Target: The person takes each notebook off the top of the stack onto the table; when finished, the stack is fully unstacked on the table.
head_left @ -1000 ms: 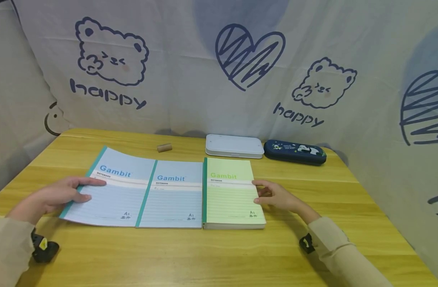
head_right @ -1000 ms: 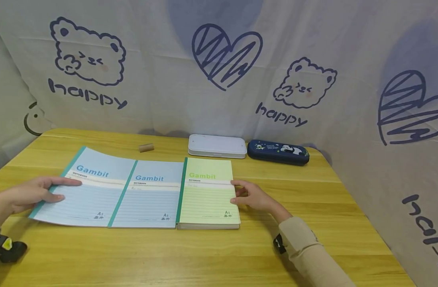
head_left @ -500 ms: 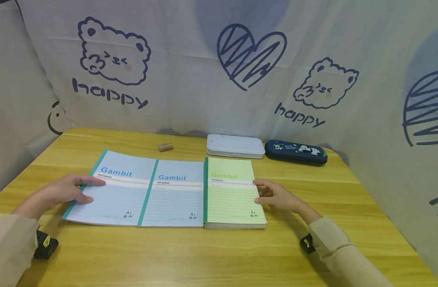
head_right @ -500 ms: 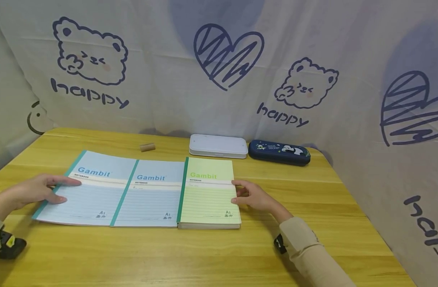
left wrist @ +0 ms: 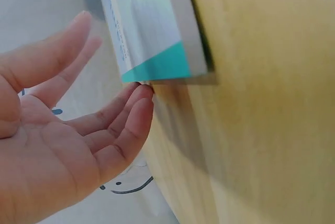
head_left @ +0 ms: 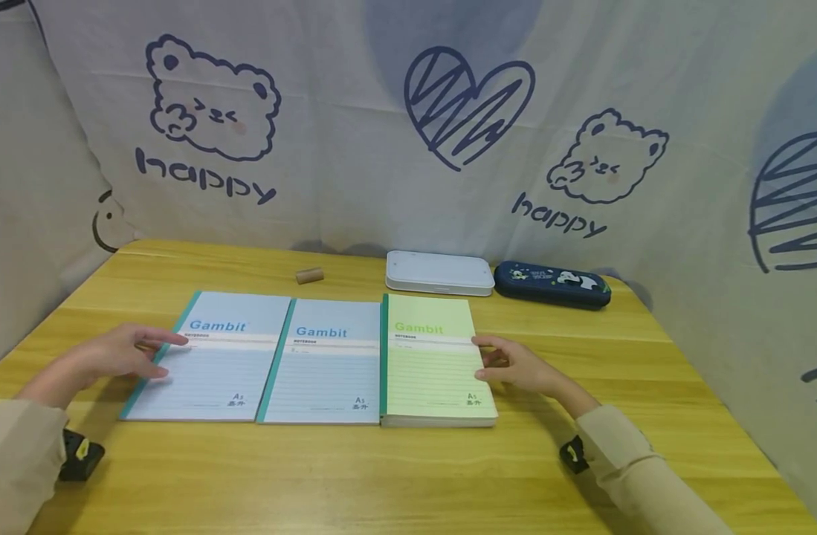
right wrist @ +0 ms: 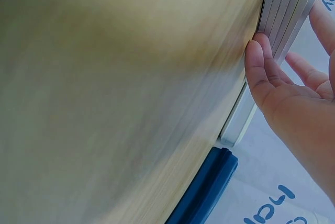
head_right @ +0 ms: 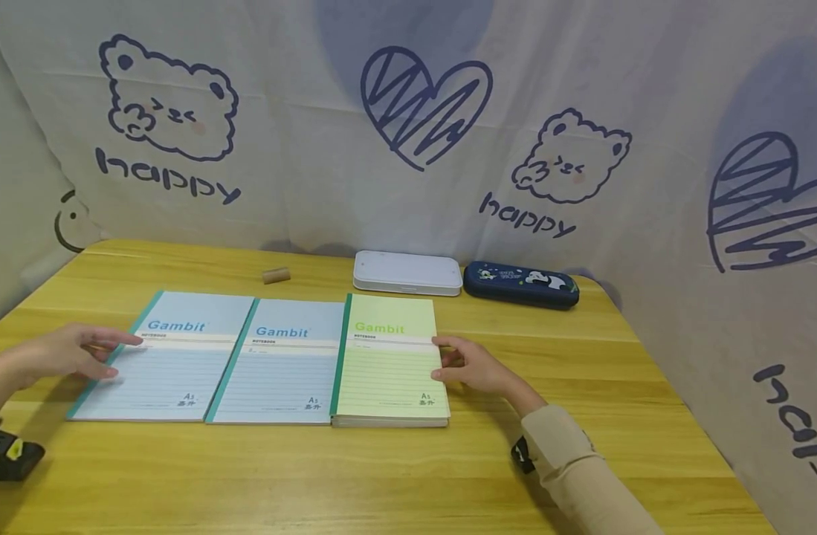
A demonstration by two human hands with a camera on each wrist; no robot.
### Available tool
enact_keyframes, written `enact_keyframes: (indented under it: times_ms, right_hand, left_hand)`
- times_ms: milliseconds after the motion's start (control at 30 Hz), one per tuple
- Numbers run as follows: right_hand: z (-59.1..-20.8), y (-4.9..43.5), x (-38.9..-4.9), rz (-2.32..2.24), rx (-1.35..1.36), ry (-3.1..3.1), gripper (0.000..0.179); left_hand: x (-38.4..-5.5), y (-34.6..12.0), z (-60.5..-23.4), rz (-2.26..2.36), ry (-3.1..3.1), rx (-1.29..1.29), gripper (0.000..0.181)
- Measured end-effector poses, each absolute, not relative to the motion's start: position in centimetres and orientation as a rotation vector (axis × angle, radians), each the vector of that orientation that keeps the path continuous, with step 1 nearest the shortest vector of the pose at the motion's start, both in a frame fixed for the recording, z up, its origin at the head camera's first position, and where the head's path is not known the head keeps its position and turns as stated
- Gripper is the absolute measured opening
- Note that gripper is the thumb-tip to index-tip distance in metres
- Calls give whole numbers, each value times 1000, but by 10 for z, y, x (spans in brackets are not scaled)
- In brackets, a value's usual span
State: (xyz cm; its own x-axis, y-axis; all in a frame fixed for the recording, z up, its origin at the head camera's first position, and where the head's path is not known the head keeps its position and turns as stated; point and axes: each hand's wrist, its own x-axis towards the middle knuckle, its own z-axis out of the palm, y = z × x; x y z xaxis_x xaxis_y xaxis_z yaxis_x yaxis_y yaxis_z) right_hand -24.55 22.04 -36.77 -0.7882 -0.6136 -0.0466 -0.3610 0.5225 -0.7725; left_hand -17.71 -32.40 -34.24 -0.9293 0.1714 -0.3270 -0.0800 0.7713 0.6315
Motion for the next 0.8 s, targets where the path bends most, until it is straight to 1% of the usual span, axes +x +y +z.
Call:
enact_keyframes:
  times_ms: [400,800]
  right_hand:
    - [-368,220,-245,-1125,-820,2457,56]
    - [-367,219,-244,-1108,-872,2497,40]
  left_hand:
    - [-180,-320,-339,1089,2592,4,54]
    - [-188,-287,-336,1169,2683,91,49]
